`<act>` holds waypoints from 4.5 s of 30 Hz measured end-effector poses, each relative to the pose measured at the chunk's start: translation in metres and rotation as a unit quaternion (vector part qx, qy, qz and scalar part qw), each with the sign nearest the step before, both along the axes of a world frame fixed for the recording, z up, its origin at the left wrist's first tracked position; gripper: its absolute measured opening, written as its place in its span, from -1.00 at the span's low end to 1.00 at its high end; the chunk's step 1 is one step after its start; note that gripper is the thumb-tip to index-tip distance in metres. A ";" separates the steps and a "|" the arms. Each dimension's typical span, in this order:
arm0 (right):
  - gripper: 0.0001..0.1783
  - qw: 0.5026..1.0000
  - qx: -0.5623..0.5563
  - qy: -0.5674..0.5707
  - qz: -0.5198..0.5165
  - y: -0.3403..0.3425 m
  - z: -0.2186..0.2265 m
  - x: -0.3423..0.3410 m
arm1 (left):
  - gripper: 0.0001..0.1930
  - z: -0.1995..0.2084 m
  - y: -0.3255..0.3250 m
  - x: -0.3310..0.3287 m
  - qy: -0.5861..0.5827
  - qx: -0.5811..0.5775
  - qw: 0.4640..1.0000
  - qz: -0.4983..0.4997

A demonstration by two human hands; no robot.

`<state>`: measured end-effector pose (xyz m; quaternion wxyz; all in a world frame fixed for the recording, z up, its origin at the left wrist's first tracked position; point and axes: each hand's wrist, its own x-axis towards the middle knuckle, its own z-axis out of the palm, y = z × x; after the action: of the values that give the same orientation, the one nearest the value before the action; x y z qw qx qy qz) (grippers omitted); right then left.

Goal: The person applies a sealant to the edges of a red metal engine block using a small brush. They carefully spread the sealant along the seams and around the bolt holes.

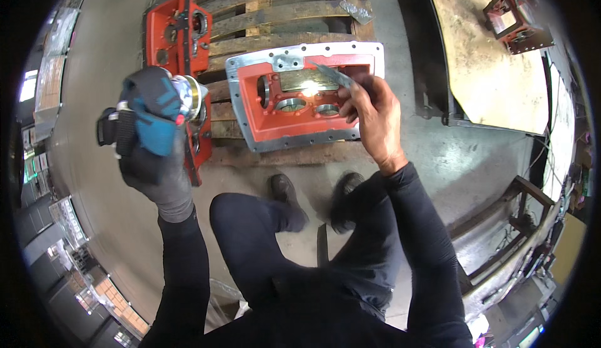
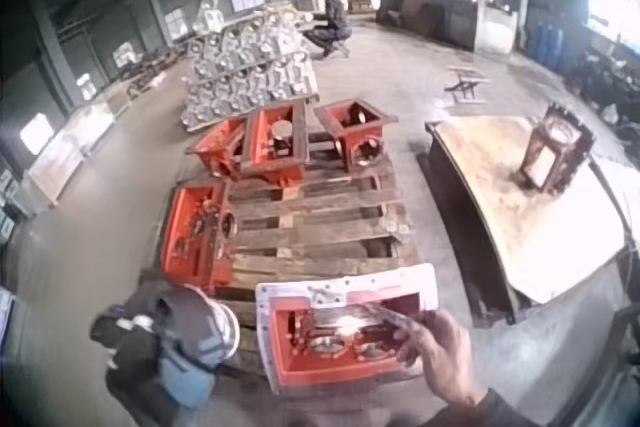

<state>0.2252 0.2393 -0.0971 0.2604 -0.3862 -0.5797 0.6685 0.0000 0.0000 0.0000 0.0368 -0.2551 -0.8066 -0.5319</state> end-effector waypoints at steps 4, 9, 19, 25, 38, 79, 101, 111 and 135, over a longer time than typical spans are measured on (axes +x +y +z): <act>-0.79 0.982 0.169 0.058 0.063 0.050 -0.076 -0.056 | -0.15 -0.090 0.017 -0.043 0.487 -0.265 0.832 0.008; -0.70 0.916 0.369 0.092 0.130 0.089 -0.117 -0.079 | -0.22 -0.148 0.009 -0.068 0.637 -0.382 0.670 -0.003; -0.76 0.867 0.473 0.105 0.121 0.080 -0.141 -0.095 | -0.28 -0.149 0.024 -0.082 0.674 -0.341 0.655 -0.026; -0.71 0.934 0.302 0.136 0.132 0.065 -0.157 -0.083 | -0.29 -0.118 0.034 -0.056 0.585 -0.193 0.787 -0.050; -0.71 0.957 0.201 0.181 0.110 0.047 -0.150 -0.085 | -0.27 -0.149 0.008 -0.038 0.490 -0.320 0.807 0.080; -0.73 0.871 0.466 0.139 0.067 0.049 -0.178 -0.061 | -0.02 -0.205 0.000 -0.068 0.389 -0.150 0.903 -0.107; -0.74 0.852 0.509 0.118 0.030 0.057 -0.169 -0.055 | -0.52 -0.179 0.101 0.000 -0.111 0.127 0.949 -0.265; -0.72 0.848 0.513 0.129 0.040 0.058 -0.175 -0.055 | -0.38 -0.182 0.108 -0.001 -0.056 0.088 0.964 -0.246; -0.75 0.857 0.480 0.174 0.072 0.065 -0.185 -0.057 | -0.38 -0.187 0.077 -0.006 0.351 -0.177 0.861 -0.323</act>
<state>0.1680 0.3043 -0.2825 0.4615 -0.0477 -0.8001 0.3802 -0.0062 0.0769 -0.1873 0.0977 -0.6732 -0.6933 -0.2380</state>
